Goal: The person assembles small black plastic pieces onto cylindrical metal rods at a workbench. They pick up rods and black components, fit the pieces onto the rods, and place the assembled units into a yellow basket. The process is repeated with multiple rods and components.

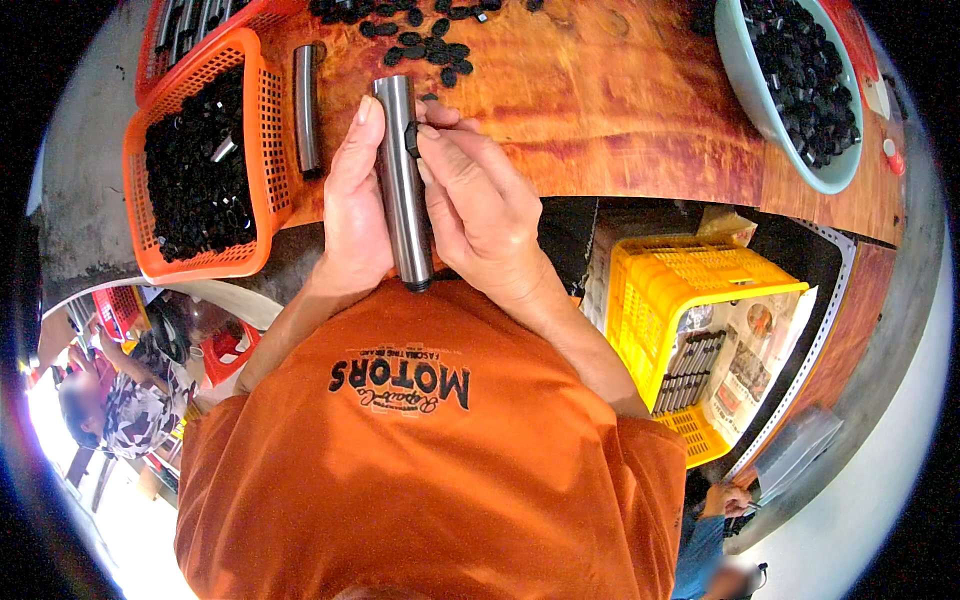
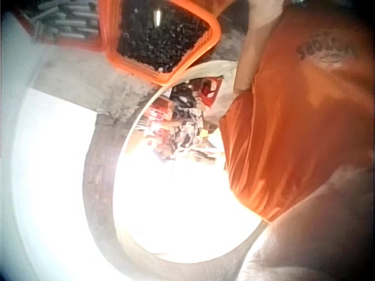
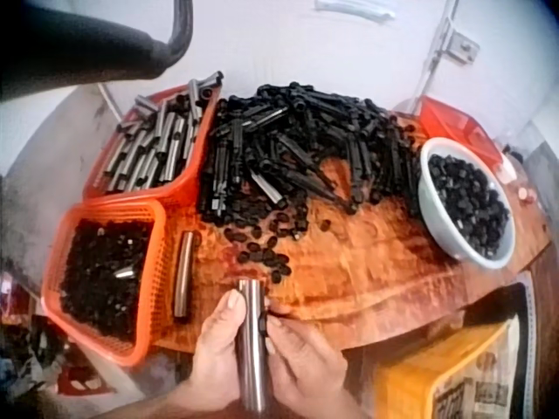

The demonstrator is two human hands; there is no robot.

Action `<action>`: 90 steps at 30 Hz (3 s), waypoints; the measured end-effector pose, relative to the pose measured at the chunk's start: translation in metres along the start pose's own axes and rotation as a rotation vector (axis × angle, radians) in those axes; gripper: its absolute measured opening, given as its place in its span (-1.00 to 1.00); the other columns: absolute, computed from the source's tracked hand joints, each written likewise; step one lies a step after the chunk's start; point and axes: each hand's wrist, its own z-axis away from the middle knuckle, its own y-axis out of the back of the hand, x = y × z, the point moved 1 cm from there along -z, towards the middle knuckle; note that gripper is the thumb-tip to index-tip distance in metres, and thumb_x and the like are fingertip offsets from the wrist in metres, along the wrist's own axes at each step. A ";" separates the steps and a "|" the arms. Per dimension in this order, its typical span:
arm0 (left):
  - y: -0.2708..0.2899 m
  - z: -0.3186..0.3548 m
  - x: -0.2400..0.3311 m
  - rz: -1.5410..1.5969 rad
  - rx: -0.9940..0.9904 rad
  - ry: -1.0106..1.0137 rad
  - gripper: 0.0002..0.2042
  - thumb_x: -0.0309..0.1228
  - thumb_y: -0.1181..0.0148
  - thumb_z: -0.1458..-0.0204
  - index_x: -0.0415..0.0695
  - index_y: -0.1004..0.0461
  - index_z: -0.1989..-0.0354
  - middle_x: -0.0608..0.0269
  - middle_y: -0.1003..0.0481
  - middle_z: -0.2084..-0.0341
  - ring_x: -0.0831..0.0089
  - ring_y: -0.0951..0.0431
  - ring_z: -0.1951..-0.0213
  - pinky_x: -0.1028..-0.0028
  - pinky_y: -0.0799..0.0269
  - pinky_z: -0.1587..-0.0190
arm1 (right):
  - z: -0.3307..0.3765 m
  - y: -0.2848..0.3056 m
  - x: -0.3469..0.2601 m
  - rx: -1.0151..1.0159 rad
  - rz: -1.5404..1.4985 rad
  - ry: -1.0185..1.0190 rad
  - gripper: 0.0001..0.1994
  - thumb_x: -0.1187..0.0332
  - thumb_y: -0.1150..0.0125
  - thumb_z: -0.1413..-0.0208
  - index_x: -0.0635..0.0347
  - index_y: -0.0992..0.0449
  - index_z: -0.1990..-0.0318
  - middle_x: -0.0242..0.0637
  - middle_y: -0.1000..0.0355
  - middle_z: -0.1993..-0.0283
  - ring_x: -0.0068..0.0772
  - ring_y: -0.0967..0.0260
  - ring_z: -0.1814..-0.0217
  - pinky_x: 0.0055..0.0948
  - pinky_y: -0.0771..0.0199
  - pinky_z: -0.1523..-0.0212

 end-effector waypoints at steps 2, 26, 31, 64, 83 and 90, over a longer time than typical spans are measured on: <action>0.000 0.000 -0.001 -0.007 -0.002 -0.007 -0.64 -0.11 0.18 -0.30 -0.19 -0.35 0.12 0.10 -0.49 0.22 0.38 -0.52 0.16 0.36 -0.47 0.06 | -0.002 0.000 -0.001 0.006 0.073 0.063 -0.62 0.74 -0.14 0.10 0.41 -0.49 0.04 0.04 -0.46 0.16 -0.05 -0.51 0.15 -0.34 -0.51 0.08; -0.013 0.006 0.010 -0.056 0.049 -0.087 -0.72 -0.21 0.05 -0.28 -0.21 -0.30 0.09 0.12 -0.48 0.29 0.40 -0.53 0.22 0.40 -0.50 0.14 | -0.002 0.008 -0.003 -0.062 -0.269 -0.146 -0.72 0.67 -0.13 -0.04 0.46 -0.48 0.05 0.04 -0.50 0.16 -0.12 -0.52 0.08 -0.34 -0.47 -0.01; -0.009 0.005 0.005 -0.116 0.060 -0.078 -0.72 -0.20 0.04 -0.27 -0.20 -0.33 0.13 0.17 -0.48 0.30 0.49 -0.50 0.28 0.47 -0.46 0.19 | 0.000 0.007 0.000 -0.030 -0.206 -0.091 -0.75 0.66 -0.14 -0.06 0.44 -0.49 0.07 0.02 -0.51 0.15 -0.16 -0.52 0.06 -0.36 -0.48 -0.01; -0.018 -0.005 -0.001 -0.056 0.029 -0.038 -0.71 -0.17 0.00 -0.24 -0.19 -0.35 0.17 0.14 -0.49 0.32 0.42 -0.53 0.29 0.42 -0.48 0.16 | 0.000 0.017 0.003 0.046 -0.148 -0.055 -0.75 0.71 -0.20 0.06 0.42 -0.52 0.16 -0.01 -0.47 0.19 -0.15 -0.51 0.18 -0.41 -0.53 0.16; -0.016 0.001 0.002 -0.049 -0.022 -0.126 -0.77 -0.25 -0.01 -0.25 -0.19 -0.33 0.24 0.16 -0.49 0.32 0.44 -0.52 0.24 0.43 -0.46 0.13 | -0.005 0.009 -0.012 0.100 -0.148 -0.121 -0.79 0.66 -0.18 -0.01 0.42 -0.52 0.16 -0.04 -0.46 0.24 -0.22 -0.49 0.24 -0.43 -0.49 0.20; -0.022 0.005 0.000 -0.131 0.010 -0.176 -0.78 -0.24 -0.01 -0.25 -0.17 -0.31 0.26 0.11 -0.50 0.32 0.37 -0.54 0.22 0.36 -0.50 0.16 | 0.003 0.018 -0.017 -0.025 -0.191 -0.175 -0.63 0.53 -0.30 0.04 0.49 -0.45 0.04 0.06 -0.44 0.15 -0.02 -0.45 0.07 -0.30 -0.48 0.07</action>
